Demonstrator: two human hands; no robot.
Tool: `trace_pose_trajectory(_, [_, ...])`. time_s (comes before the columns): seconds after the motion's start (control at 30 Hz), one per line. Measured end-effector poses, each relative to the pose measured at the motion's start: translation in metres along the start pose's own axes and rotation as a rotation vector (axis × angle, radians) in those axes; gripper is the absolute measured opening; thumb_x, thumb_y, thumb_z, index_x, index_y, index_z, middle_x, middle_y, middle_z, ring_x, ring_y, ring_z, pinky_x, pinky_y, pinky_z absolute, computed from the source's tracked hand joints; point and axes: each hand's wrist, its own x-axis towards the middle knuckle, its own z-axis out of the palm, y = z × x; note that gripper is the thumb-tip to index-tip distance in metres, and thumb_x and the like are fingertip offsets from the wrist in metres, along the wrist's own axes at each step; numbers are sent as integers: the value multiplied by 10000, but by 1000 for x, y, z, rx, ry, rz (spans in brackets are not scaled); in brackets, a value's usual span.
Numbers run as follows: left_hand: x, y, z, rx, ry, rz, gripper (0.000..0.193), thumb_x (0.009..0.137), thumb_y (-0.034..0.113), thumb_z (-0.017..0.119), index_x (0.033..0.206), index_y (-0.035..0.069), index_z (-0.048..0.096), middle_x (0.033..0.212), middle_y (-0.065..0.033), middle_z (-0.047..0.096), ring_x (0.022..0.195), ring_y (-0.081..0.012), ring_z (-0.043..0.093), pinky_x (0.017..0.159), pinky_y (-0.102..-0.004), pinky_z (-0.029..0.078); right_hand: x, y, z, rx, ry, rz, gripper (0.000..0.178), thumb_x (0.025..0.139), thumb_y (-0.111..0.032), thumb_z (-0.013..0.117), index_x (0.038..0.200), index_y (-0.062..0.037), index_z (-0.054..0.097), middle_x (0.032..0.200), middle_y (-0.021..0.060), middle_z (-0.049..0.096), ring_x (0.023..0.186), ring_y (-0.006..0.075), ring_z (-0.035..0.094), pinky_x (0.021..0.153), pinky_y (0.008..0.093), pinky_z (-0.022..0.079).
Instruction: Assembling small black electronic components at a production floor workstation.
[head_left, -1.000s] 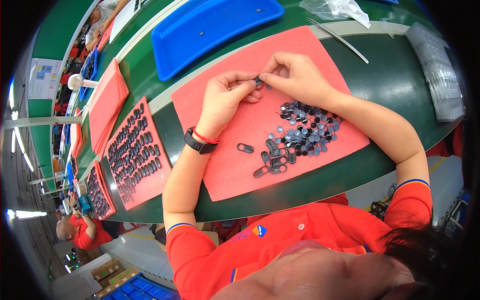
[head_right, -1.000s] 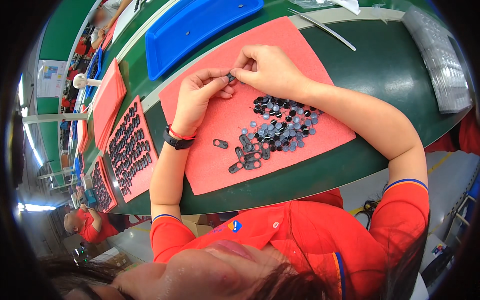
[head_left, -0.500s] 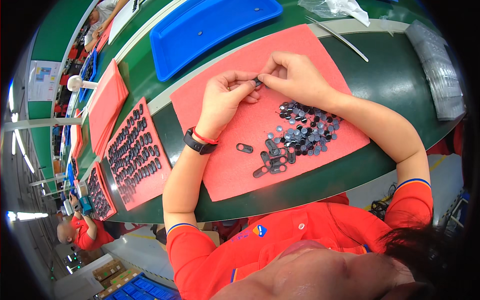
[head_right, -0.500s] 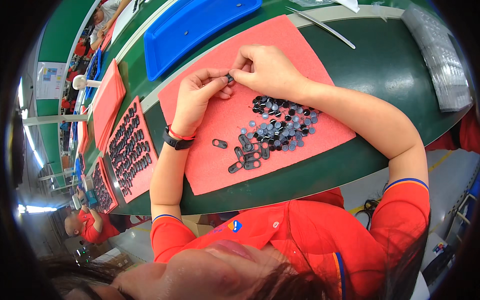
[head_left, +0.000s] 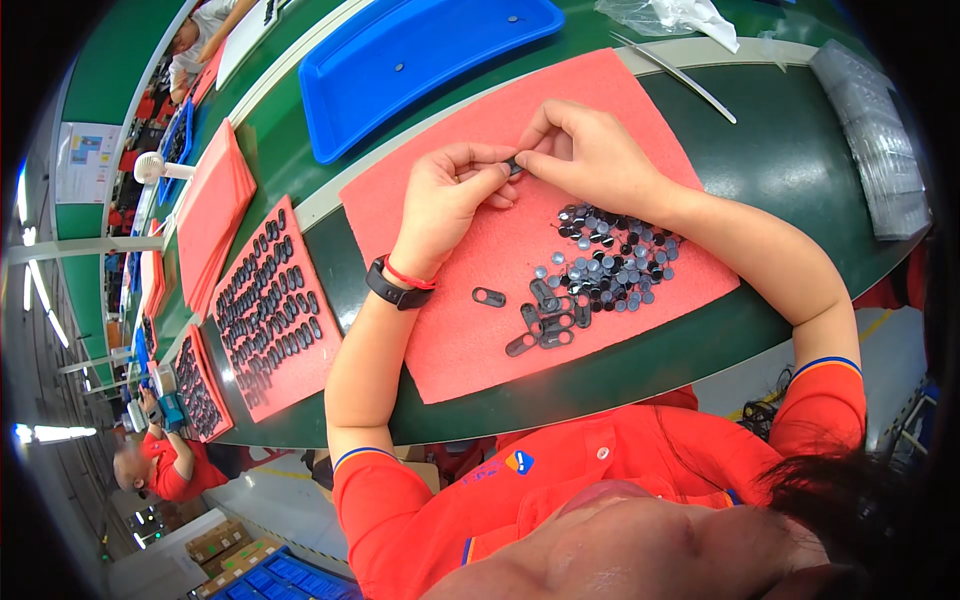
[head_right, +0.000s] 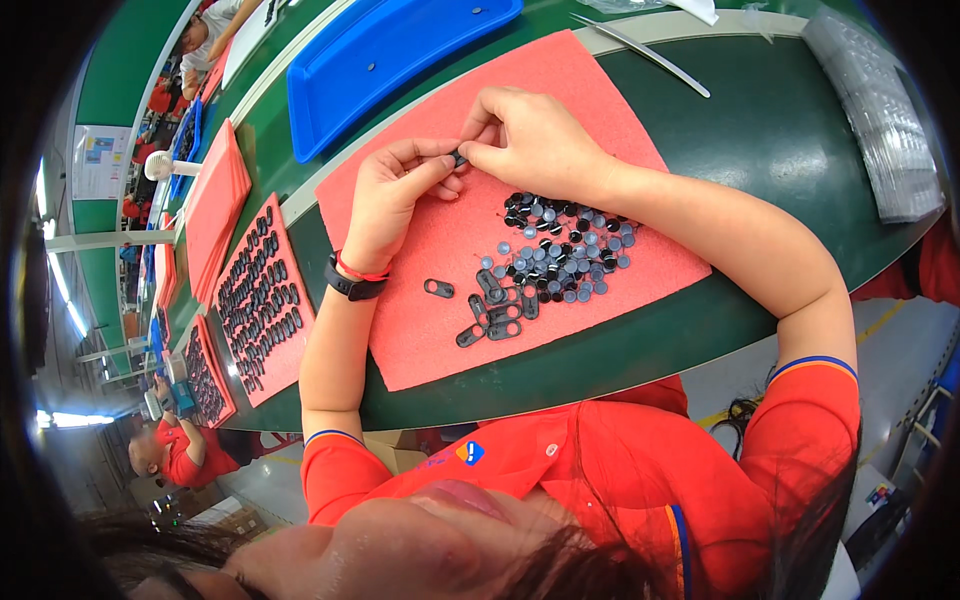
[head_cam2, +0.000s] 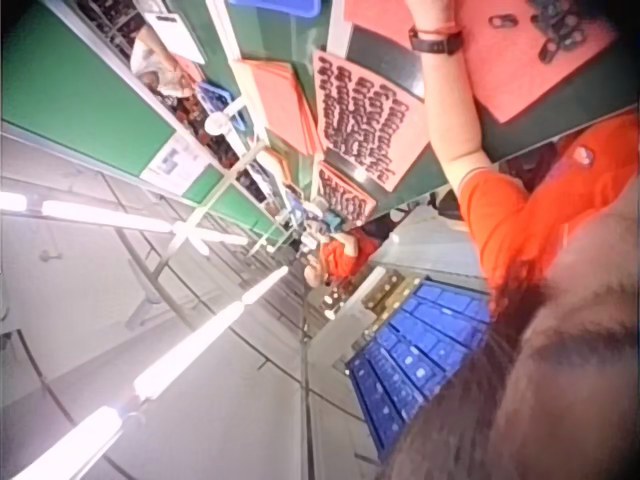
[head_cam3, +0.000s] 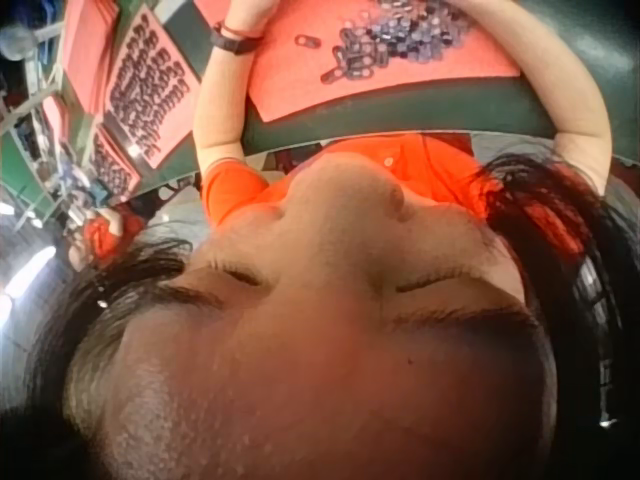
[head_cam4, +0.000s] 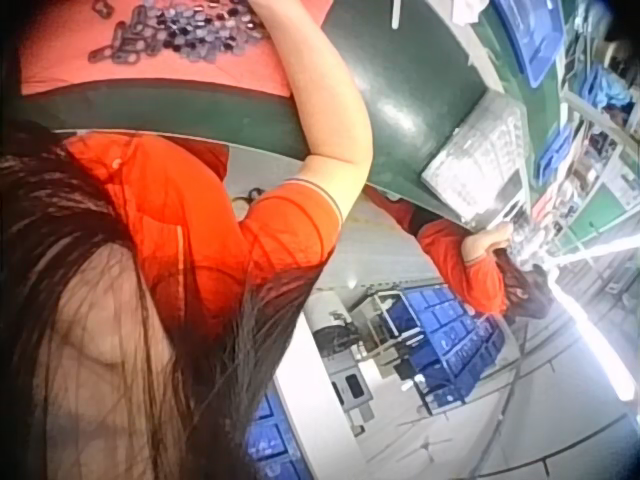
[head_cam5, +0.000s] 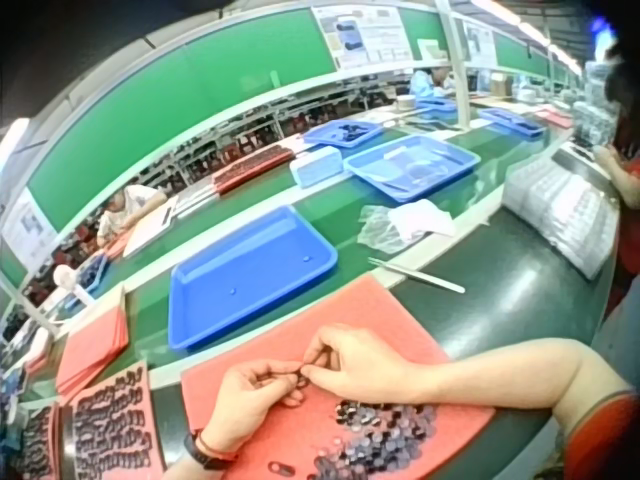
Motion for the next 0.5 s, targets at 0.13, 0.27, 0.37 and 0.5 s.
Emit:
trace_pose_trajectory(0.13, [0, 1, 1, -7, 5, -11, 211, 819, 39, 548, 994, -74, 578, 801, -113, 638, 681, -128, 621, 629, -216, 508, 0, 1, 0, 19, -12, 7, 159, 781, -108, 626, 861, 15, 566, 710, 54, 593, 616, 79, 542, 560, 229, 444])
trace_pose_trajectory(0.27, [-1, 2, 0, -30, -10, -12, 217, 819, 44, 555, 1000, -73, 579, 806, -117, 640, 685, -130, 623, 633, -216, 508, 0, 0, 0, 56, -28, 53, 161, 788, -107, 618, 874, 19, 567, 729, 55, 598, 642, 76, 547, 577, 221, 448])
trace_pose_trajectory(0.37, [0, 2, 0, -21, -8, -10, 223, 820, 50, 561, 1006, -72, 579, 813, -119, 641, 687, -130, 623, 633, -217, 509, 1, 0, 0, 55, -28, 60, 158, 791, -106, 614, 873, 20, 567, 730, 53, 597, 650, 74, 549, 582, 218, 448])
trace_pose_trajectory(0.5, [0, 2, 1, -19, -8, -8, 222, 820, 48, 563, 1006, -71, 581, 818, -120, 641, 691, -127, 623, 632, -216, 510, 1, 0, 0, 37, -35, 65, 159, 792, -106, 611, 876, 22, 567, 723, 45, 591, 649, 72, 548, 580, 216, 445])
